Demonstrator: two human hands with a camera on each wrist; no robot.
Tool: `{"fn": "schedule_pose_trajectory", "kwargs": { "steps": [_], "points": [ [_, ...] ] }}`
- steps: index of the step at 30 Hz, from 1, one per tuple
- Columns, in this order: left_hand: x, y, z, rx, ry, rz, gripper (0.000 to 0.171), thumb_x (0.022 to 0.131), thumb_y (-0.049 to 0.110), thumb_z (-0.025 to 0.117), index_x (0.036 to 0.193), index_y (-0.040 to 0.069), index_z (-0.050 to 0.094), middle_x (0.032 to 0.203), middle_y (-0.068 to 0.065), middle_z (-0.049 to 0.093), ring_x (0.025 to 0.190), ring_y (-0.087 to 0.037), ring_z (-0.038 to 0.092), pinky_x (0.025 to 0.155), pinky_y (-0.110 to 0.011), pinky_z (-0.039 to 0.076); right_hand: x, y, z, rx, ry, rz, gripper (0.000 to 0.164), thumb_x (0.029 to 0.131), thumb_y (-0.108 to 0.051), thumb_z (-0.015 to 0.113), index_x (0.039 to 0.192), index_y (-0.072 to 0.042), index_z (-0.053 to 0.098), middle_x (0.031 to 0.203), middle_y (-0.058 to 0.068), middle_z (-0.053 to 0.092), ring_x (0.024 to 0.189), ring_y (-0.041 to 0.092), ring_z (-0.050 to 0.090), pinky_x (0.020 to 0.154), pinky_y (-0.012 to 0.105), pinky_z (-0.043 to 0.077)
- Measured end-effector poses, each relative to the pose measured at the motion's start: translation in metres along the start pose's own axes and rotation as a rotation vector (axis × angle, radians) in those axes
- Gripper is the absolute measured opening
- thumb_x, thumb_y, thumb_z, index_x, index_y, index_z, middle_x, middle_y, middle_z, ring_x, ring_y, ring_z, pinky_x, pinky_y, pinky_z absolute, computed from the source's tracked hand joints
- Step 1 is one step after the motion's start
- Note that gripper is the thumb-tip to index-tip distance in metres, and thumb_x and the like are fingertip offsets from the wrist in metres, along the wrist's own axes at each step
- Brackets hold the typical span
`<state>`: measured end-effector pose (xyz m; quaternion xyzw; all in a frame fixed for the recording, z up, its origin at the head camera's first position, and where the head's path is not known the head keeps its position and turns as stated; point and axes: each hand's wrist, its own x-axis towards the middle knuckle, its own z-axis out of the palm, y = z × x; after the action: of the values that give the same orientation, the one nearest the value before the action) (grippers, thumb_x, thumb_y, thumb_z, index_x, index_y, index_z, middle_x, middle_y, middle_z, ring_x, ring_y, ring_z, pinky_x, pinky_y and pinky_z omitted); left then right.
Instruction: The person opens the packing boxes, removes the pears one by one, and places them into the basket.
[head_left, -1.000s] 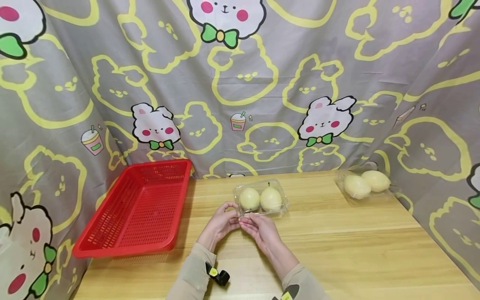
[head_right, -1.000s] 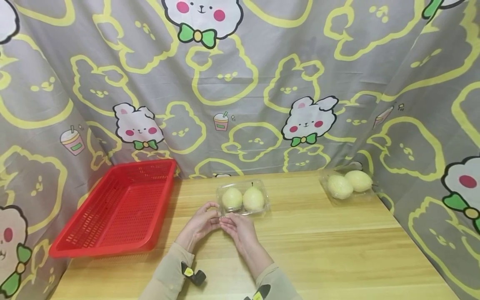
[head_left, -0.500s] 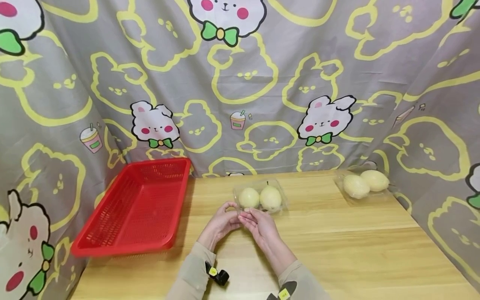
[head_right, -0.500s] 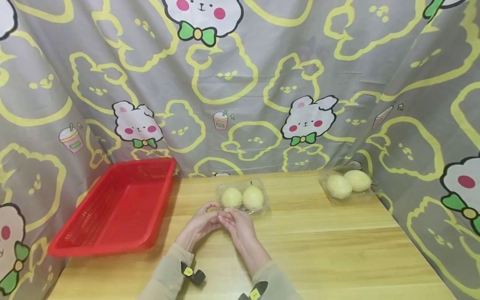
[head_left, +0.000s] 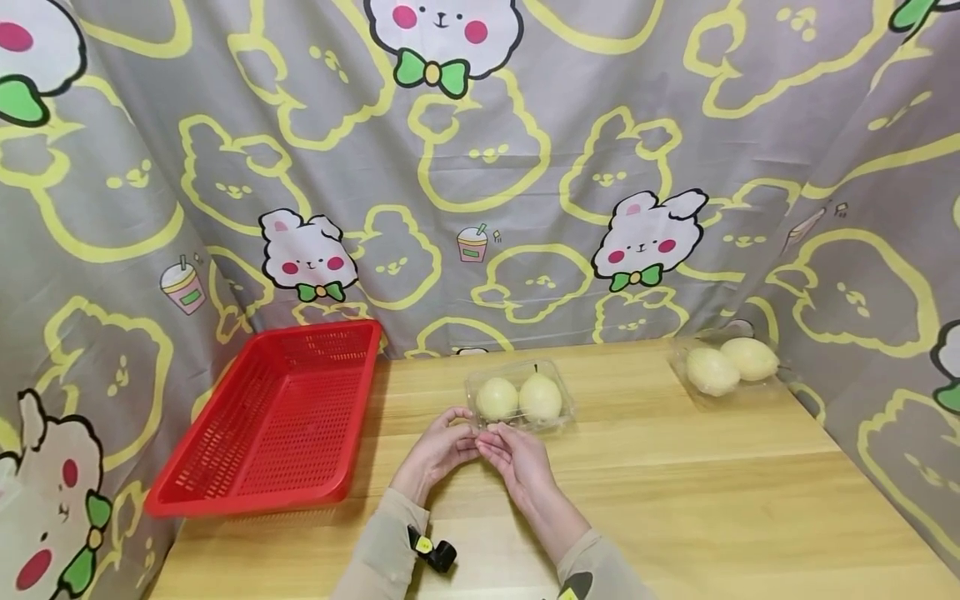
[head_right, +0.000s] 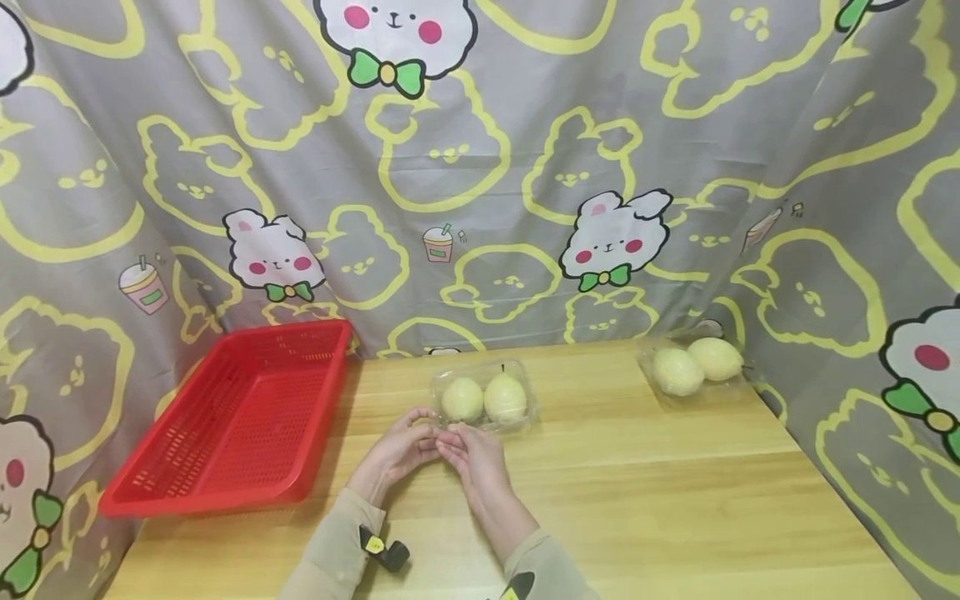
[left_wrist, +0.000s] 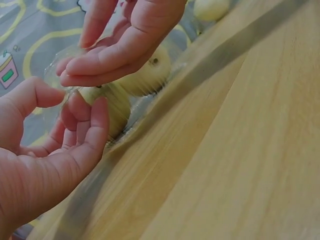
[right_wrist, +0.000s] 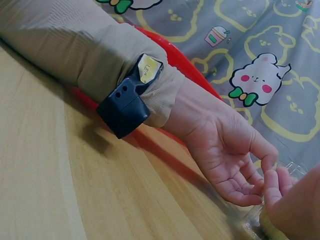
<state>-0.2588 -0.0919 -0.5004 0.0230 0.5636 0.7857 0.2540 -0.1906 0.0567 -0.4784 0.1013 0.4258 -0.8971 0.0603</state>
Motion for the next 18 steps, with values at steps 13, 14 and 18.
{"fn": "schedule_pose_trajectory", "kwargs": {
  "steps": [13, 14, 18],
  "points": [
    [0.002, 0.002, -0.002, 0.002, 0.016, 0.008, 0.028, 0.086, -0.008, 0.049, 0.110, 0.007, 0.043, 0.081, -0.005, 0.063, 0.071, -0.013, 0.066, 0.075, -0.030, 0.057, 0.000, -0.008, -0.006, -0.033, 0.057, 0.024, 0.042, 0.101, -0.014, 0.048, 0.131, 0.015, 0.045, 0.097, 0.013, 0.074, 0.088, 0.017, 0.072, 0.087, 0.030, 0.057],
    [0.002, 0.002, -0.002, 0.002, 0.017, 0.009, 0.028, 0.086, -0.008, 0.049, 0.110, 0.006, 0.042, 0.081, -0.005, 0.063, 0.071, -0.013, 0.066, 0.076, -0.031, 0.057, 0.000, -0.009, -0.007, -0.029, 0.056, 0.025, 0.043, 0.101, -0.014, 0.048, 0.132, 0.016, 0.044, 0.098, 0.014, 0.074, 0.088, 0.017, 0.072, 0.087, 0.031, 0.057],
    [0.002, 0.002, -0.003, 0.010, 0.018, 0.021, 0.028, 0.087, -0.007, 0.048, 0.112, 0.004, 0.042, 0.080, -0.006, 0.063, 0.071, -0.013, 0.067, 0.076, -0.031, 0.057, -0.002, -0.010, -0.010, -0.023, 0.059, 0.040, 0.044, 0.100, -0.013, 0.050, 0.133, 0.015, 0.043, 0.106, 0.019, 0.072, 0.092, 0.018, 0.072, 0.090, 0.032, 0.056]
  ]
}}
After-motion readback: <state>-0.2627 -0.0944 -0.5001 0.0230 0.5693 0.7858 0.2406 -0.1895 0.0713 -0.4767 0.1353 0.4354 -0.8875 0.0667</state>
